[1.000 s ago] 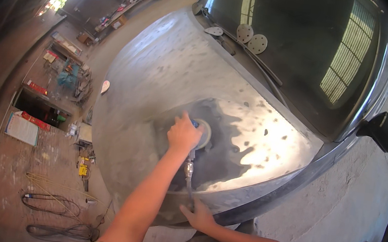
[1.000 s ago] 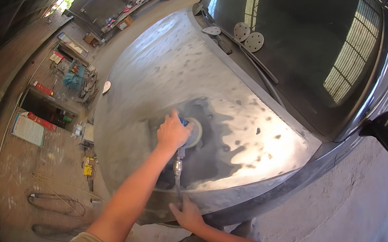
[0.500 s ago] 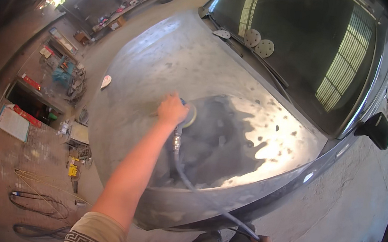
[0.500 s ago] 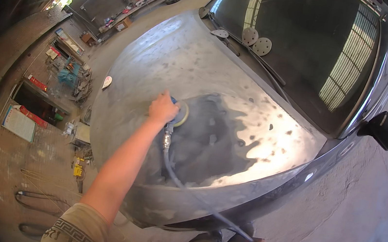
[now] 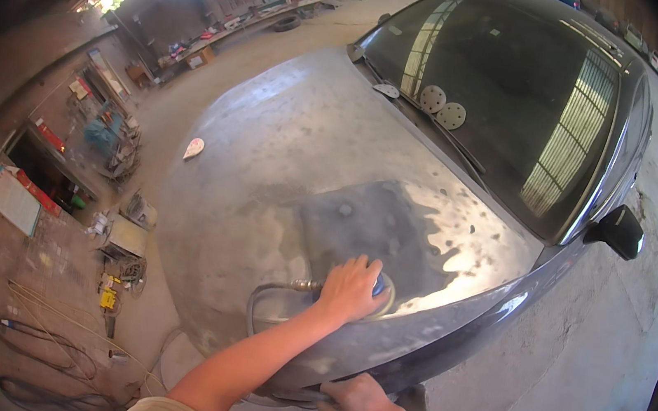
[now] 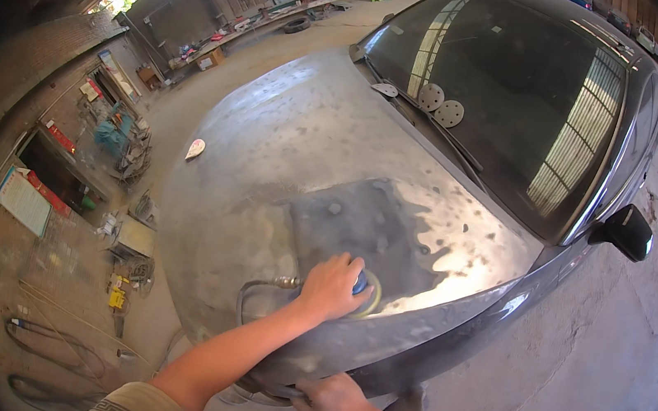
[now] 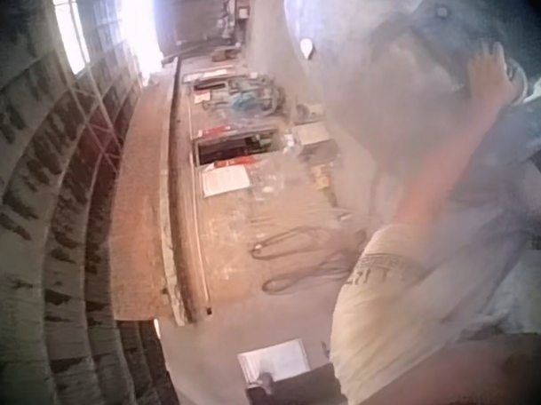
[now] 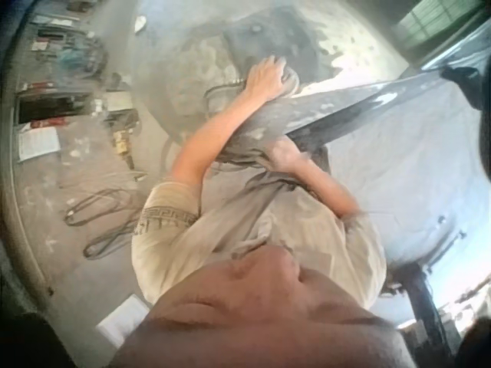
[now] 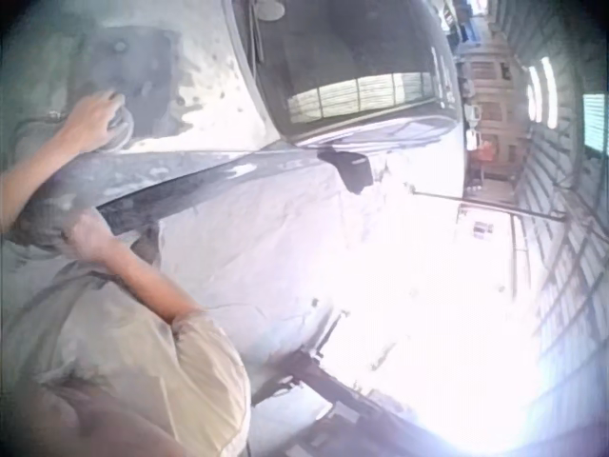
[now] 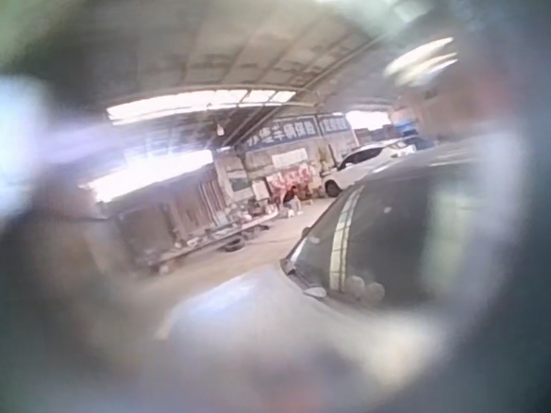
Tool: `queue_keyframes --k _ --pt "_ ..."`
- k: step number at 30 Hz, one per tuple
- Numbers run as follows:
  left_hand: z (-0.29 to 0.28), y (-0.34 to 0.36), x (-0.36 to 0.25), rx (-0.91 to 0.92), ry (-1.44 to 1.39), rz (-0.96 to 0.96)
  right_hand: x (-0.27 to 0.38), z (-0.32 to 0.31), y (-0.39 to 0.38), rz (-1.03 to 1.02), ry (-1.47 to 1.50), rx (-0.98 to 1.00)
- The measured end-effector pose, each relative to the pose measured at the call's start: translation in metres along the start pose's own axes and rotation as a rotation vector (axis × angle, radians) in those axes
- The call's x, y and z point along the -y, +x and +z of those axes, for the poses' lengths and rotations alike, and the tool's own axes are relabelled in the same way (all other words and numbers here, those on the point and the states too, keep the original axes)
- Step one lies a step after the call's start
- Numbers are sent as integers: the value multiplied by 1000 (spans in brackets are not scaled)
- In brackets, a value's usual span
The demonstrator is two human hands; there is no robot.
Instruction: The person sands the hood of a car using a handheld power sander. They move the sander across the surface in circular and linear motions, occasionally pausing to feel the surface with their hand. The task continues across multiple areas of the hood.
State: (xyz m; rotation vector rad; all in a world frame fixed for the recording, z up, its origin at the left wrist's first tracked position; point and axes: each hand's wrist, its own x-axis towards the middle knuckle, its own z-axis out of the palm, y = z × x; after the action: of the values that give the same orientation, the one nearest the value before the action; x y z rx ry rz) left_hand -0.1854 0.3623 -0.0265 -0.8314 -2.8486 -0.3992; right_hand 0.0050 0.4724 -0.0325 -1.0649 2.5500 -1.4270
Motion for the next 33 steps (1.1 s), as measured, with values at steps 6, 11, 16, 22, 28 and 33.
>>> queue_keyframes --k 6,11,16,22,28,33 --pt "2 46 77 -75 100 -158 -33 -6 -2 76 121 110" --pt "2 122 123 -30 228 -317 -62 -6 28 141 283 60" --pt "13 146 105 -93 256 -307 -96 10 54 162 281 177" --pt "24 109 31 -3 194 -257 -126 44 21 -49 170 421" --pt "34 170 70 -88 315 -381 -119 60 21 -126 187 541" --pt "31 207 82 -66 361 -476 -130 59 22 -186 244 564"
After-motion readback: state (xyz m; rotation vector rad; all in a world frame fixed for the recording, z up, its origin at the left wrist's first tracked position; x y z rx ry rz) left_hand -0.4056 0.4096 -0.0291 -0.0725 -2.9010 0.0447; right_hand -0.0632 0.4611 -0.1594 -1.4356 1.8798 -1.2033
